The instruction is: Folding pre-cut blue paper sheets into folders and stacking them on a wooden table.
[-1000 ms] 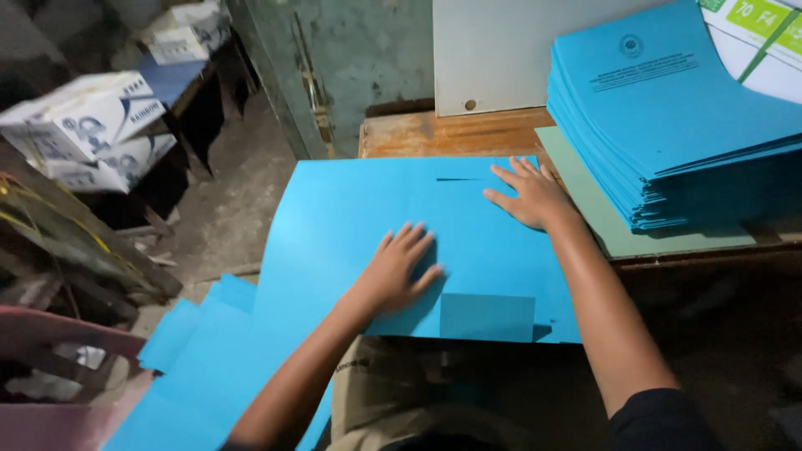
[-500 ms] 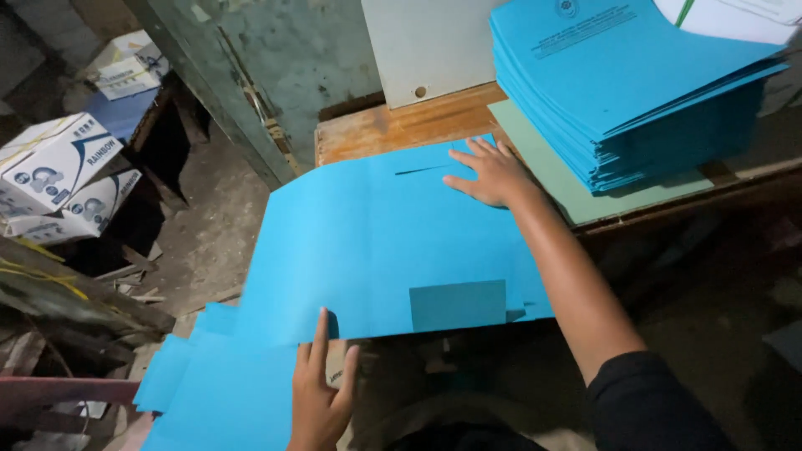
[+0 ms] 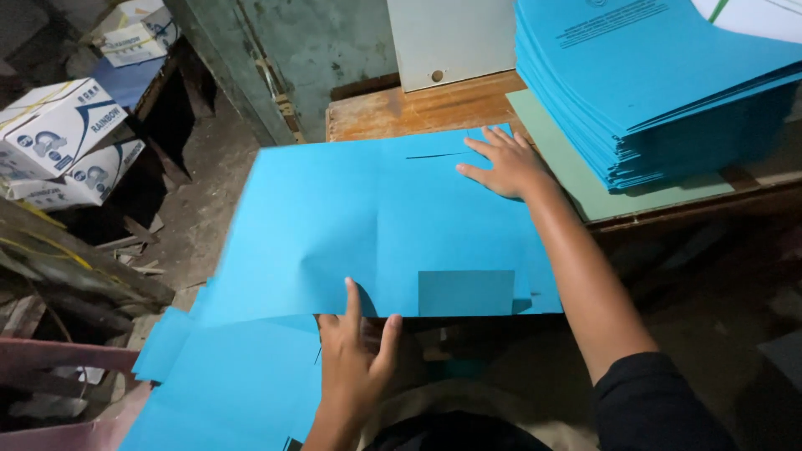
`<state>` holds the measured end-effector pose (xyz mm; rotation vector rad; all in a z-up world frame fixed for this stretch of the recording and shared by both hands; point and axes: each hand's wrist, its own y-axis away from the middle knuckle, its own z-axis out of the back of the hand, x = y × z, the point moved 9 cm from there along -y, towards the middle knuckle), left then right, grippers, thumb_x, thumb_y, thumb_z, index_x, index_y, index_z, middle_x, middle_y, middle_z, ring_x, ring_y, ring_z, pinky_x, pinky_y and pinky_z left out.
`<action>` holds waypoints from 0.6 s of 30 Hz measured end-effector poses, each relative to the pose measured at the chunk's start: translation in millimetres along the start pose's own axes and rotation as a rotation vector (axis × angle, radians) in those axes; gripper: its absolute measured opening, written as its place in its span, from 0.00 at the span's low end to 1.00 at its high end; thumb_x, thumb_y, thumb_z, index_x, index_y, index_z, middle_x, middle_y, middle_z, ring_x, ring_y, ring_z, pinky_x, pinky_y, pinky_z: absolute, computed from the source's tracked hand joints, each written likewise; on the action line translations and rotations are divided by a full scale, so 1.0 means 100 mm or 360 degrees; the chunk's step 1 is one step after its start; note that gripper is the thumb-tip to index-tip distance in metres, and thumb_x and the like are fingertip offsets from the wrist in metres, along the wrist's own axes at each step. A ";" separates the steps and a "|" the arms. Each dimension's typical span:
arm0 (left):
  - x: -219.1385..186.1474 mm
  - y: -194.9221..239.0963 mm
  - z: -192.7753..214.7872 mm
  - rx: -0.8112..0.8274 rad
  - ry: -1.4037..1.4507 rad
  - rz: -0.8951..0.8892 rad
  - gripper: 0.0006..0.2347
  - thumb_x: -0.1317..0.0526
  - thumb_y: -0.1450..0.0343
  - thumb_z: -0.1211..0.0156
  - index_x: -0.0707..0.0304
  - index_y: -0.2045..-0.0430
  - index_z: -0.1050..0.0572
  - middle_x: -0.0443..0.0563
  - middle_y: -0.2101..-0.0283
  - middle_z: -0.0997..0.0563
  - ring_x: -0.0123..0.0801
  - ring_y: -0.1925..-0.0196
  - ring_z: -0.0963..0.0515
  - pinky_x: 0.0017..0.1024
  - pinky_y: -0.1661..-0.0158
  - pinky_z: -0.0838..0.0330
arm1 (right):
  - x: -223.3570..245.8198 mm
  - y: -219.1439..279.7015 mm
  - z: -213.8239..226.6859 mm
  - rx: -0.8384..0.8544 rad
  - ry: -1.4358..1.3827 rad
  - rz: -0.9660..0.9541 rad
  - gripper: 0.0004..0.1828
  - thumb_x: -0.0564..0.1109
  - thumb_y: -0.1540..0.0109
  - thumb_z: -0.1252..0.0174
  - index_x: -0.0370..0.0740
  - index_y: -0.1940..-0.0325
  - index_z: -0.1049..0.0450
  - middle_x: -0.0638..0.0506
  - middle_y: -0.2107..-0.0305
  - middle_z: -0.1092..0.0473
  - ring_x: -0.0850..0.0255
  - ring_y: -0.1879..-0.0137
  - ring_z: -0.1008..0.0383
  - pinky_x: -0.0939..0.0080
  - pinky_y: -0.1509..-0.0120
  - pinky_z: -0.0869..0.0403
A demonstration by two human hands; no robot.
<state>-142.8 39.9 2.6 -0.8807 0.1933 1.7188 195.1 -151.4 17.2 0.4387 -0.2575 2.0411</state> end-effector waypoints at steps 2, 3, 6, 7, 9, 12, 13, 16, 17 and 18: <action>0.01 0.03 0.01 0.0081 -0.0075 0.0038 0.38 0.43 0.29 0.45 0.64 0.26 0.47 0.54 0.71 0.28 0.46 0.56 0.34 0.36 0.53 0.35 | -0.01 -0.01 0.00 0.0002 0.0023 0.0007 0.43 0.76 0.37 0.59 0.63 0.20 0.49 0.51 0.21 0.62 0.53 0.16 0.67 0.43 0.16 0.64; 0.02 0.05 0.00 0.0165 -0.0148 0.0060 0.37 0.42 0.28 0.45 0.62 0.26 0.46 0.52 0.71 0.29 0.43 0.58 0.33 0.35 0.55 0.35 | -0.01 -0.02 0.00 -0.0010 0.0044 0.0007 0.43 0.76 0.37 0.60 0.63 0.20 0.49 0.51 0.21 0.62 0.53 0.16 0.66 0.42 0.16 0.63; 0.03 0.05 -0.03 0.0063 -0.0201 -0.0095 0.37 0.42 0.28 0.45 0.65 0.27 0.45 0.56 0.69 0.27 0.47 0.58 0.31 0.38 0.58 0.34 | -0.02 -0.02 -0.01 -0.0017 0.0021 0.0008 0.43 0.76 0.37 0.60 0.64 0.20 0.49 0.51 0.21 0.62 0.53 0.16 0.67 0.42 0.16 0.64; -0.06 0.02 0.03 0.0063 -0.0200 -0.0093 0.37 0.42 0.28 0.45 0.65 0.27 0.45 0.56 0.69 0.27 0.47 0.58 0.31 0.38 0.58 0.34 | -0.01 -0.02 -0.01 -0.0015 0.0022 0.0008 0.43 0.76 0.37 0.60 0.64 0.20 0.49 0.51 0.21 0.62 0.53 0.16 0.67 0.42 0.16 0.64; -0.61 0.06 0.31 -0.0339 -0.0201 -0.0761 0.27 0.50 0.27 0.40 0.71 0.38 0.33 0.80 0.32 0.39 0.75 0.27 0.46 0.65 0.31 0.50 | -0.02 -0.02 -0.01 -0.0022 0.0008 -0.0011 0.42 0.76 0.37 0.59 0.63 0.20 0.48 0.51 0.21 0.61 0.56 0.16 0.67 0.44 0.15 0.65; -0.82 0.03 0.20 -0.0200 -0.0077 -0.1129 0.18 0.50 0.31 0.32 0.63 0.55 0.19 0.68 0.52 0.28 0.61 0.47 0.25 0.61 0.32 0.47 | -0.03 -0.02 0.01 -0.0028 -0.0043 -0.0045 0.39 0.74 0.35 0.61 0.64 0.21 0.46 0.51 0.21 0.59 0.56 0.16 0.65 0.46 0.16 0.64; -0.83 0.00 0.16 -0.0203 -0.0076 -0.1122 0.18 0.50 0.31 0.32 0.63 0.55 0.19 0.68 0.52 0.28 0.61 0.47 0.25 0.61 0.32 0.47 | -0.21 -0.19 -0.10 -0.0022 -0.0040 -0.0042 0.39 0.74 0.35 0.61 0.64 0.21 0.46 0.51 0.21 0.59 0.56 0.16 0.65 0.46 0.16 0.64; -0.93 0.00 -0.22 0.0266 -0.0090 -0.1393 0.13 0.51 0.27 0.35 0.59 0.58 0.26 0.71 0.27 0.40 0.62 0.24 0.39 0.57 0.33 0.43 | -1.09 -0.50 -0.24 -0.0322 -0.1668 -0.0589 0.37 0.67 0.49 0.43 0.64 0.35 0.25 0.55 0.21 0.55 0.65 0.22 0.43 0.57 0.33 0.35; -0.92 0.04 -0.35 0.0339 -0.0197 -0.1502 0.07 0.59 0.27 0.41 0.59 0.61 0.28 0.71 0.29 0.37 0.62 0.26 0.37 0.60 0.33 0.44 | -1.24 -0.50 0.01 -0.0553 -0.1325 -0.0403 0.41 0.71 0.41 0.53 0.54 0.27 0.37 0.50 0.22 0.55 0.56 0.20 0.51 0.52 0.25 0.48; -0.90 0.09 -0.48 0.0413 -0.0305 -0.1610 0.02 0.67 0.27 0.47 0.59 0.63 0.30 0.72 0.30 0.34 0.62 0.27 0.35 0.62 0.33 0.45 | -1.34 -0.48 0.25 -0.0769 -0.0974 -0.0215 0.46 0.74 0.33 0.63 0.44 0.19 0.49 0.45 0.23 0.55 0.48 0.18 0.60 0.47 0.17 0.61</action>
